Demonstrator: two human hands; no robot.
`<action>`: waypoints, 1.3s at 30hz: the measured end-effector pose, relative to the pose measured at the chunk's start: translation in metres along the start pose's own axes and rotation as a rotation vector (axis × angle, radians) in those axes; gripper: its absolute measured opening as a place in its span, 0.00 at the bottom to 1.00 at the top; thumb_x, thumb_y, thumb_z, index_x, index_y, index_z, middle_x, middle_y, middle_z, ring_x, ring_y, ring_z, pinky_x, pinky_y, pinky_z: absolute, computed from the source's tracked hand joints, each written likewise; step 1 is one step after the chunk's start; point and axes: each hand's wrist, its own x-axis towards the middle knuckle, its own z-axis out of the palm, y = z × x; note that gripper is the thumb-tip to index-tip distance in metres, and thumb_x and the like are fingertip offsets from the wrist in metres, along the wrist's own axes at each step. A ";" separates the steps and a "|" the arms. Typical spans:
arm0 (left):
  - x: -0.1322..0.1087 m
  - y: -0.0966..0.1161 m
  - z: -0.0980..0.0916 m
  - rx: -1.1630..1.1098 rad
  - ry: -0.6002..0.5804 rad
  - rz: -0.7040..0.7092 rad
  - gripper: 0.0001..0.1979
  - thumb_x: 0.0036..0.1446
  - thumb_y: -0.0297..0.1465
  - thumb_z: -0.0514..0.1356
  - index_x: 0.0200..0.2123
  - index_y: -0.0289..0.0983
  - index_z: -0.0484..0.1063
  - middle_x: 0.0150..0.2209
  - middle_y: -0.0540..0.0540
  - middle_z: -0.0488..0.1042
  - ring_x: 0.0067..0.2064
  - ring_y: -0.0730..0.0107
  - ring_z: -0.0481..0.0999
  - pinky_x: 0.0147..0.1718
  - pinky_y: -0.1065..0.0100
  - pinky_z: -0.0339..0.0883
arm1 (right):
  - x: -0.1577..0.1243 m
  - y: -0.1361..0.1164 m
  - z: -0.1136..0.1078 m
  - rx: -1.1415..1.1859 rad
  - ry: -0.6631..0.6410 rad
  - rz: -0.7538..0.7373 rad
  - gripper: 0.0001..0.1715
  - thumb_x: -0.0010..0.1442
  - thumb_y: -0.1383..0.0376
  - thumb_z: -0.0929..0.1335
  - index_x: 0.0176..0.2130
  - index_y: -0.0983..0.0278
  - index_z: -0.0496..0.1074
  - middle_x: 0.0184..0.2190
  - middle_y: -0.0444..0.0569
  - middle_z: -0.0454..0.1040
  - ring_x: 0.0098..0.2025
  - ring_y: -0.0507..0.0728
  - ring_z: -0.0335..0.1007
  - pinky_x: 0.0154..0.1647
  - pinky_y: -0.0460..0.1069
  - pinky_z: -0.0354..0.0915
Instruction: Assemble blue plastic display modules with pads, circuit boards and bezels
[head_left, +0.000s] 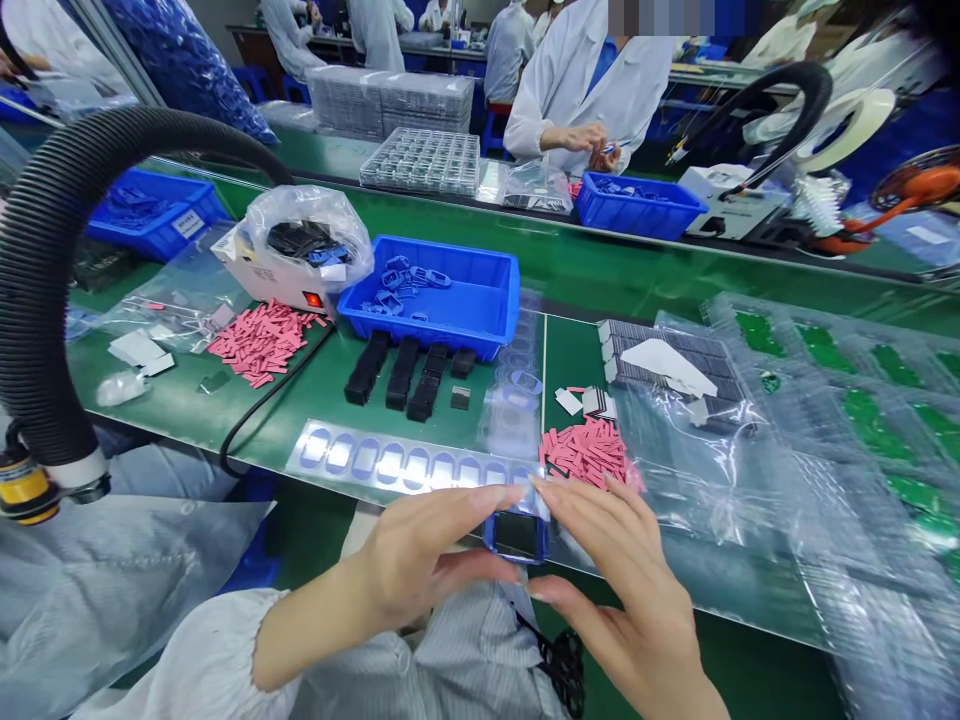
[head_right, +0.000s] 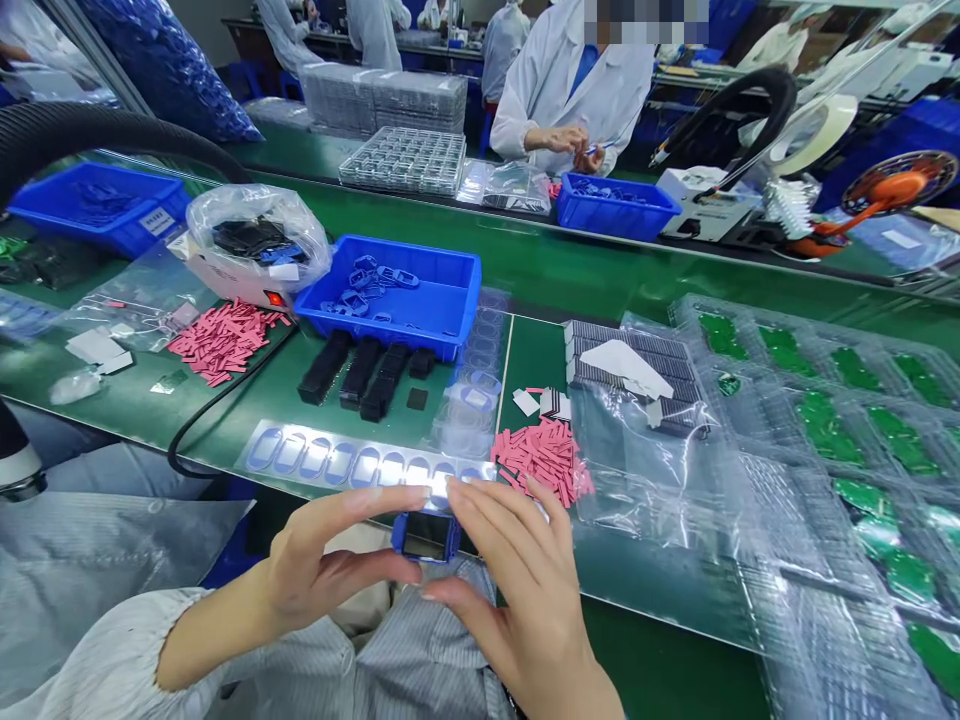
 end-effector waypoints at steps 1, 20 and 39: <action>-0.001 0.000 0.000 -0.012 0.003 -0.006 0.48 0.43 0.24 0.70 0.63 0.52 0.51 0.50 0.48 0.77 0.44 0.61 0.80 0.45 0.70 0.74 | 0.000 0.000 0.000 -0.001 -0.006 0.002 0.28 0.60 0.59 0.67 0.58 0.62 0.62 0.51 0.53 0.73 0.53 0.62 0.68 0.58 0.60 0.52; -0.038 -0.002 0.041 -0.907 0.322 -0.844 0.18 0.49 0.44 0.64 0.42 0.44 0.78 0.46 0.45 0.79 0.52 0.57 0.73 0.52 0.64 0.65 | 0.012 -0.003 0.015 0.214 -0.010 0.129 0.16 0.60 0.55 0.67 0.45 0.60 0.69 0.40 0.50 0.77 0.45 0.59 0.72 0.46 0.55 0.67; -0.047 0.011 0.031 -1.087 0.402 -1.112 0.18 0.41 0.44 0.69 0.37 0.46 0.80 0.38 0.48 0.82 0.41 0.62 0.80 0.43 0.69 0.70 | 0.060 0.122 0.031 -0.364 -0.092 0.514 0.07 0.53 0.62 0.70 0.27 0.63 0.72 0.30 0.52 0.74 0.36 0.63 0.66 0.33 0.54 0.58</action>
